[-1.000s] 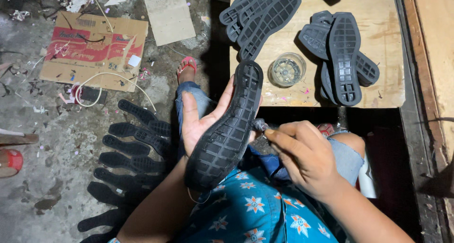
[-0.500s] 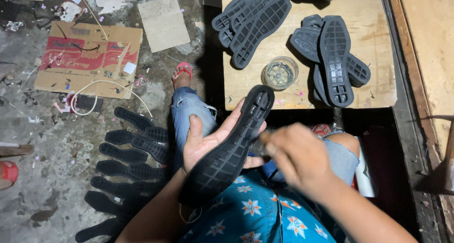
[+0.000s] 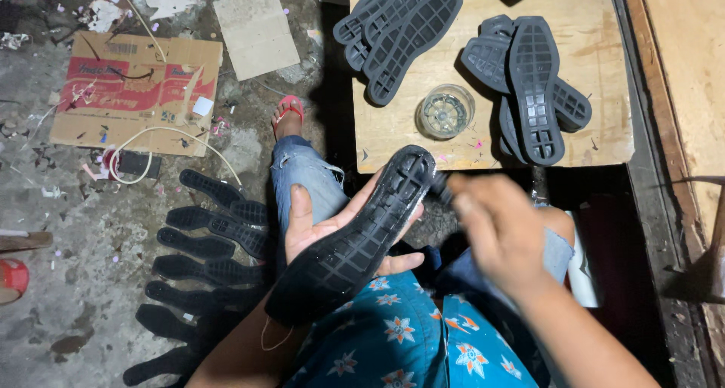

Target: The person sits on the floor and applies glue with a small brush onto the grid-patterned underside of rubber sandal soles, working one sole at a time. They dip the brush into a small glue container, spread the glue across the sole surface, and place the finished sole on the table with the others.

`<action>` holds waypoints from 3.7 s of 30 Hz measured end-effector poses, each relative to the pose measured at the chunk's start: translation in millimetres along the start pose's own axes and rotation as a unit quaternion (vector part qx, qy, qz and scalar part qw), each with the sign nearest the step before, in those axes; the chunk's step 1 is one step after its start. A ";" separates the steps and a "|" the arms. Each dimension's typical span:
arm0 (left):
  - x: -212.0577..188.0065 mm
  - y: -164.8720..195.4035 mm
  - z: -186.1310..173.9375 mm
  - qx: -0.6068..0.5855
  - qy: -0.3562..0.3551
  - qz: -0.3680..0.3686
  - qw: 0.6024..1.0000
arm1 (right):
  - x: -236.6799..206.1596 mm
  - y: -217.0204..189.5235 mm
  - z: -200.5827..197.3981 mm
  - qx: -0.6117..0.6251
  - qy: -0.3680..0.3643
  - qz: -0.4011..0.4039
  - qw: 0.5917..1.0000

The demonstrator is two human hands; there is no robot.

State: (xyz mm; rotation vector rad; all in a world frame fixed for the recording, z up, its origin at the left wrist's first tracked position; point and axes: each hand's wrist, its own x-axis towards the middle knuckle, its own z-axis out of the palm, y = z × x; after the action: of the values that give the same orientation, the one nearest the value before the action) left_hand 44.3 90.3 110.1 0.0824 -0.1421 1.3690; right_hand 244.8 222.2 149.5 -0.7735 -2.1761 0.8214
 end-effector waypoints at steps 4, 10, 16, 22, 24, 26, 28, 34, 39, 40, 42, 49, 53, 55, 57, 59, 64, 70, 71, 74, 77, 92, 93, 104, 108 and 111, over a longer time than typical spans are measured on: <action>0.8 -1.8 -2.7 0.023 0.005 -0.015 1.000 | 2.6 -0.8 3.6 0.006 0.044 -0.068 0.997; 0.5 -0.7 -5.4 0.086 0.018 -0.010 0.996 | -13.7 -15.8 15.2 0.043 -0.086 -0.152 0.984; 0.7 1.7 -10.7 0.055 -0.003 -0.038 0.998 | -1.4 -2.1 12.2 0.020 0.025 -0.012 0.999; 21.4 1.1 -36.9 0.091 0.106 0.043 0.989 | -18.2 -20.3 25.6 0.056 -0.109 -0.193 0.973; 24.2 0.4 -43.3 0.053 0.077 0.050 0.994 | -4.2 -15.4 26.6 -0.009 -0.043 -0.102 0.994; 24.9 -0.4 -45.1 -0.045 0.007 0.061 0.997 | 9.0 -12.0 24.5 0.007 -0.010 -0.043 0.999; 24.4 -0.9 -42.6 -0.060 -0.065 0.031 0.996 | 11.9 -15.5 22.0 0.002 -0.013 -0.060 0.998; 36.2 2.2 -24.6 -0.034 -0.019 0.068 0.997 | -9.4 -37.1 21.4 0.084 -0.150 -0.234 0.957; 44.0 4.3 -9.4 0.112 0.038 0.107 0.987 | -6.5 -30.8 17.6 0.000 -0.079 -0.173 0.982; 44.5 5.4 -7.1 0.088 0.036 0.103 0.990 | -5.7 -29.9 17.1 0.031 -0.113 -0.205 0.972; 45.7 7.6 -4.3 0.059 0.023 0.094 0.994 | -5.6 -29.3 14.5 0.090 -0.179 -0.266 0.943; 46.2 11.0 -2.9 0.067 0.013 0.116 0.991 | -6.7 -32.3 11.8 0.042 -0.097 -0.140 0.984; 47.1 6.3 -3.3 0.068 0.047 0.109 0.991 | -2.6 -33.4 15.2 0.091 -0.113 -0.162 0.976; 48.8 0.6 -4.9 0.143 0.046 0.127 0.980 | 1.4 -33.6 17.9 0.067 -0.067 -0.105 0.990; 49.1 -1.0 -8.2 0.149 0.049 0.124 0.980 | 3.6 -34.5 21.1 0.035 -0.027 -0.068 0.997; 45.5 0.5 -13.4 0.083 0.059 0.100 0.990 | 2.6 -35.3 23.4 0.080 -0.098 -0.180 0.976; 10.9 -6.9 -37.0 0.058 -0.031 0.182 0.981 | -0.6 -11.0 20.1 0.053 -0.073 -0.004 0.996; -82.9 -5.9 -58.6 0.045 0.277 0.228 0.932 | -36.8 57.3 16.9 0.179 -0.116 0.141 0.967; -94.9 -11.0 -58.8 0.050 0.283 0.230 0.930 | -43.4 70.1 20.6 0.205 -0.130 0.164 0.956; -129.5 -35.1 -49.1 0.041 0.473 0.255 0.842 | -57.7 109.1 29.1 0.222 -0.124 0.275 0.927; -160.3 -55.2 -35.4 0.146 0.512 0.284 0.798 | -68.7 147.0 39.9 0.260 -0.083 0.314 0.909; -360.0 -10.1 -58.0 0.150 0.647 0.530 0.528 | -55.9 170.5 54.6 0.255 -0.134 0.341 0.895; -372.5 -10.9 -66.9 0.114 0.675 0.534 0.496 | -56.5 170.2 56.5 0.248 -0.138 0.329 0.901; -450.4 -71.3 -131.3 0.003 0.881 0.379 0.284 | -61.7 189.1 58.5 0.172 -0.167 0.244 0.940; -466.3 -81.1 -136.1 -0.022 0.902 0.358 0.241 | -58.1 194.0 61.2 0.108 -0.170 0.254 0.946; -476.9 -78.2 -136.5 -0.023 0.909 0.352 0.221 | -54.8 191.4 64.6 0.121 -0.174 0.230 0.950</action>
State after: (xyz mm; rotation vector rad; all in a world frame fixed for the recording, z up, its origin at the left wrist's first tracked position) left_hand 35.7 -368.4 -94.0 -1.8965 2.0599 1.3866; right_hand 282.8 281.8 -47.5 -1.0931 -2.1560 1.5332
